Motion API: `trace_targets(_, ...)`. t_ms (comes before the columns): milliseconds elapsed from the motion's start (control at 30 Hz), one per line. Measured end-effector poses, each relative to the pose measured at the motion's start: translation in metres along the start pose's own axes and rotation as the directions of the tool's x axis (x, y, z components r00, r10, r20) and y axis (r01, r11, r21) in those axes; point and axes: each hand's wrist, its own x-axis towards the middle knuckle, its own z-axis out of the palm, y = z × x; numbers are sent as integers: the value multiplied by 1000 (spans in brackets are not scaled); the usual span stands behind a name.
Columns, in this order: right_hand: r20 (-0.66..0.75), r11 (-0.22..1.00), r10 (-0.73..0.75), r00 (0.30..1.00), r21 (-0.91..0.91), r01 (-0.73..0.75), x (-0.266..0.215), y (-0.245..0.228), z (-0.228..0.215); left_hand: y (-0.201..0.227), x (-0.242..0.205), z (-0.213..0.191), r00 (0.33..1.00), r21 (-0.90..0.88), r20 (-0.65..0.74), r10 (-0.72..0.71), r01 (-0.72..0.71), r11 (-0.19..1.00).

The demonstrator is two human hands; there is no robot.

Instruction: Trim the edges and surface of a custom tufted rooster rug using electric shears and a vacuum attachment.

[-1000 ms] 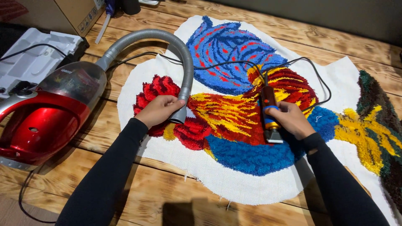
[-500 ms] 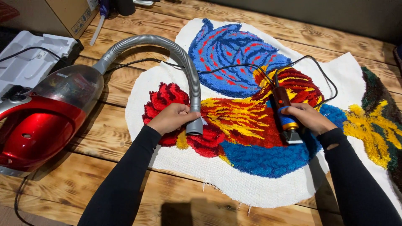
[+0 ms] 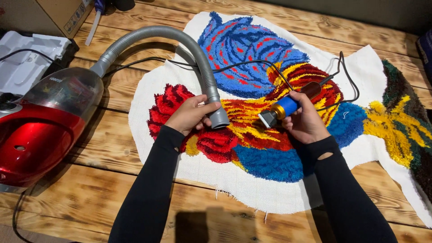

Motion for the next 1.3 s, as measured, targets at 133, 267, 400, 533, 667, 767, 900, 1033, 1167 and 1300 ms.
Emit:
trace_targets(133,-49,996,-39,998,76,43,-4,2,13,0,11,16,999,-136,27,30,-26,990)
trace_targets(267,-162,995,-24,987,89,39,-7,2,15,-15,25,28,998,-89,-4,61,-61,994)
trace_targets(400,-192,998,-50,980,27,56,-6,7,5,-20,23,39,987,45,-93,130,-126,991)
trace_targets(533,-189,997,-77,979,-12,76,-6,12,5,-6,8,46,974,138,-129,186,-169,976)
trace_targets(667,-197,993,-119,973,-44,113,-5,13,5,-16,13,43,972,206,-62,225,-208,956)
trace_targets(767,-198,992,-129,972,-23,126,-5,14,5,-22,16,39,972,216,-19,234,-225,950)
trace_targets(900,-215,992,-122,969,17,129,-4,14,6,-17,14,38,974,152,7,228,-226,962)
trace_targets(1033,-273,988,-139,952,27,152,-13,12,13,-14,15,36,978,131,26,205,-207,970)
trace_targets(1167,-256,981,-164,953,61,185,-18,12,12,-15,14,36,975,155,42,216,-220,963)
trace_targets(1300,-190,968,-230,954,57,245,-5,16,-19,-14,18,36,943,530,31,331,-296,795)
